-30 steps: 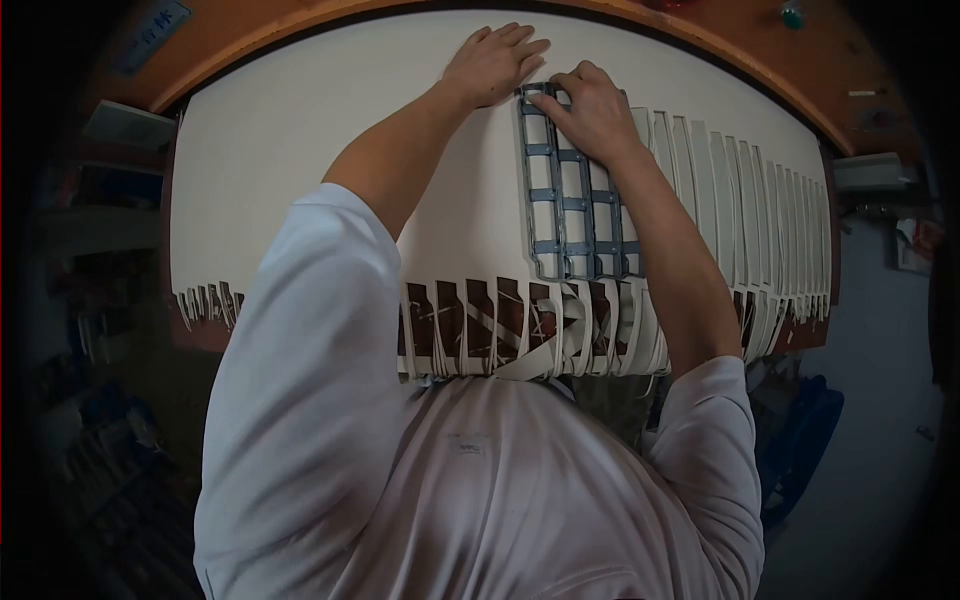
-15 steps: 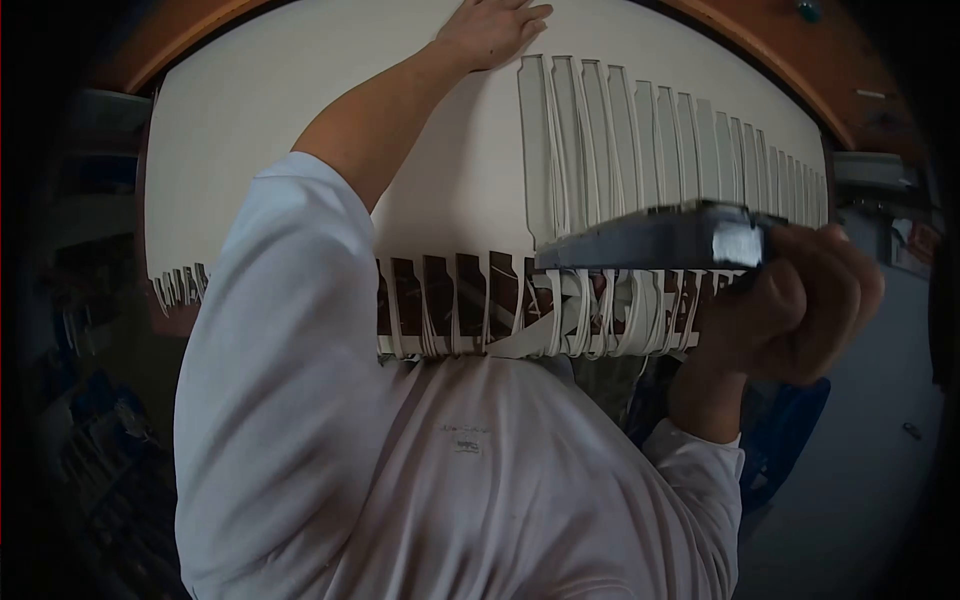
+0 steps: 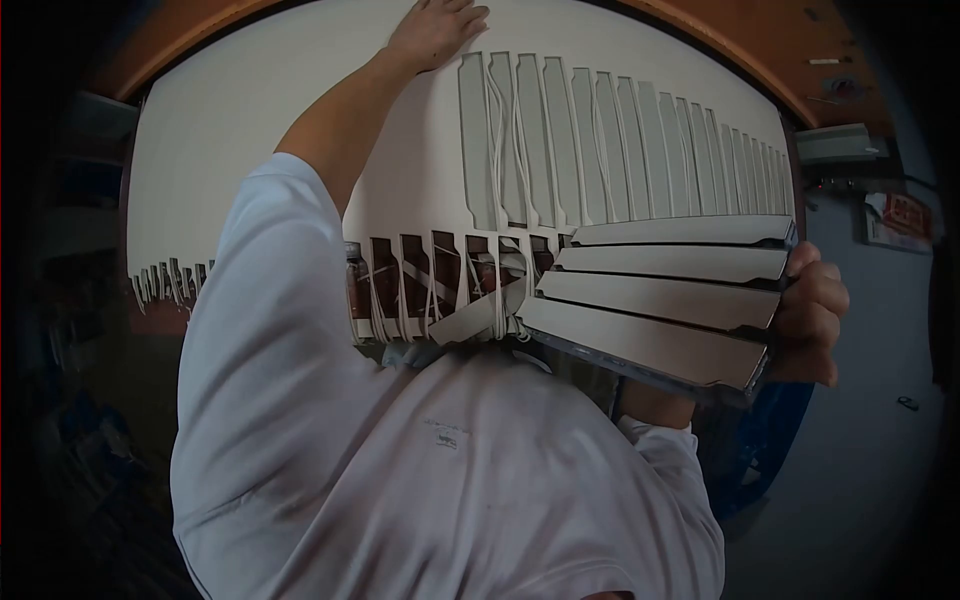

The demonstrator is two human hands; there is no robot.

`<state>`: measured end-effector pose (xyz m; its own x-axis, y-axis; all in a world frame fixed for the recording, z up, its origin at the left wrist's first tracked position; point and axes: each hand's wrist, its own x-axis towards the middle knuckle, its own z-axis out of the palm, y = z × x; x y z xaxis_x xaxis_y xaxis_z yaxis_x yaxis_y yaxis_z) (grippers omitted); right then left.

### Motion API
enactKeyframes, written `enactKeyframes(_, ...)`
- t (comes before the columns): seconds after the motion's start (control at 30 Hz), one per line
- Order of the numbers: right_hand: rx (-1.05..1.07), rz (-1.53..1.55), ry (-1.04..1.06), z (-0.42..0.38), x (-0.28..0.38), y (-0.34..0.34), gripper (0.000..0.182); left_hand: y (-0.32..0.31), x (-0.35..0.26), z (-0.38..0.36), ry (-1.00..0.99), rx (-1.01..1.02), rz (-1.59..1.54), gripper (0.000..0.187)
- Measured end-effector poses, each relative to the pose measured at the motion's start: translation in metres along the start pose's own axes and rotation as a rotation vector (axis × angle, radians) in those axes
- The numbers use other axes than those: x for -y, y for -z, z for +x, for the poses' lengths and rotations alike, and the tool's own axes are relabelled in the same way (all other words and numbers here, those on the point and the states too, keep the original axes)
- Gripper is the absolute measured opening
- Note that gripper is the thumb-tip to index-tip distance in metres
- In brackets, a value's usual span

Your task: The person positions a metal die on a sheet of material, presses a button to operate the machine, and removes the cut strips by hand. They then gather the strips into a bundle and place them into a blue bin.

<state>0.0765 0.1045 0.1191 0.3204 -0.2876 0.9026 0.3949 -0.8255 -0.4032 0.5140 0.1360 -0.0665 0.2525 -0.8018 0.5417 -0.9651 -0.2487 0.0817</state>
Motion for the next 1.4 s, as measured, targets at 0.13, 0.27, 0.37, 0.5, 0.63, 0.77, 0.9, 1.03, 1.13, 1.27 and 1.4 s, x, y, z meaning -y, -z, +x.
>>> enactKeyframes(0.13, -0.022, 0.131, 0.005, 0.012, -0.029, -0.003, 0.072, 0.027, -0.05, -0.003, 0.059, -0.17, -0.166, 0.048)
enactKeyframes(0.27, -0.102, 0.317, 0.025, 0.022, -0.044, -0.031, 0.066, 0.102, -0.191, -0.027, 0.274, -0.032, -1.268, 0.059)
enactKeyframes(0.37, -0.078, 0.449, 0.075, 0.033, -0.047, -0.055, 0.054, 0.133, -0.265, -0.046, 0.305, -0.033, -1.836, 0.063)
enactKeyframes(0.5, 0.085, 0.427, -0.013, 0.037, -0.048, -0.068, 0.043, 0.094, -0.273, -0.072, 0.548, -0.108, -1.954, 0.041)
enactKeyframes(0.63, 0.115, 0.219, -0.161, -0.004, -0.045, -0.059, 0.055, 0.121, -0.289, -0.07, 0.447, -0.247, -2.008, 0.041)
enactKeyframes(0.77, 0.274, 0.339, -0.492, -0.054, -0.03, -0.046, 0.052, 0.125, -0.298, -0.079, 0.419, -0.315, -1.809, 0.048)
enactKeyframes(0.9, 0.246, 0.608, -0.793, -0.054, -0.04, -0.046, 0.061, 0.127, -0.289, -0.085, 0.554, -0.29, -1.729, 0.047)
enactKeyframes(1.03, 0.156, 0.582, -0.57, -0.063, -0.05, -0.051, 0.06, 0.128, -0.29, -0.068, 0.474, -0.377, -1.709, 0.036)
enactKeyframes(1.13, 0.082, 0.512, -0.481, -0.064, -0.057, -0.058, 0.058, 0.126, -0.285, -0.064, 0.429, -0.338, -1.742, 0.037)
enactKeyframes(1.27, 0.084, 0.478, -0.412, -0.063, -0.054, -0.059, 0.058, 0.144, -0.303, -0.066, 0.447, -0.361, -1.567, 0.035)
enactKeyframes(1.4, 0.092, 0.445, -0.438, -0.061, -0.049, -0.061, 0.057, 0.139, -0.303, -0.078, 0.43, -0.443, -1.545, 0.024)
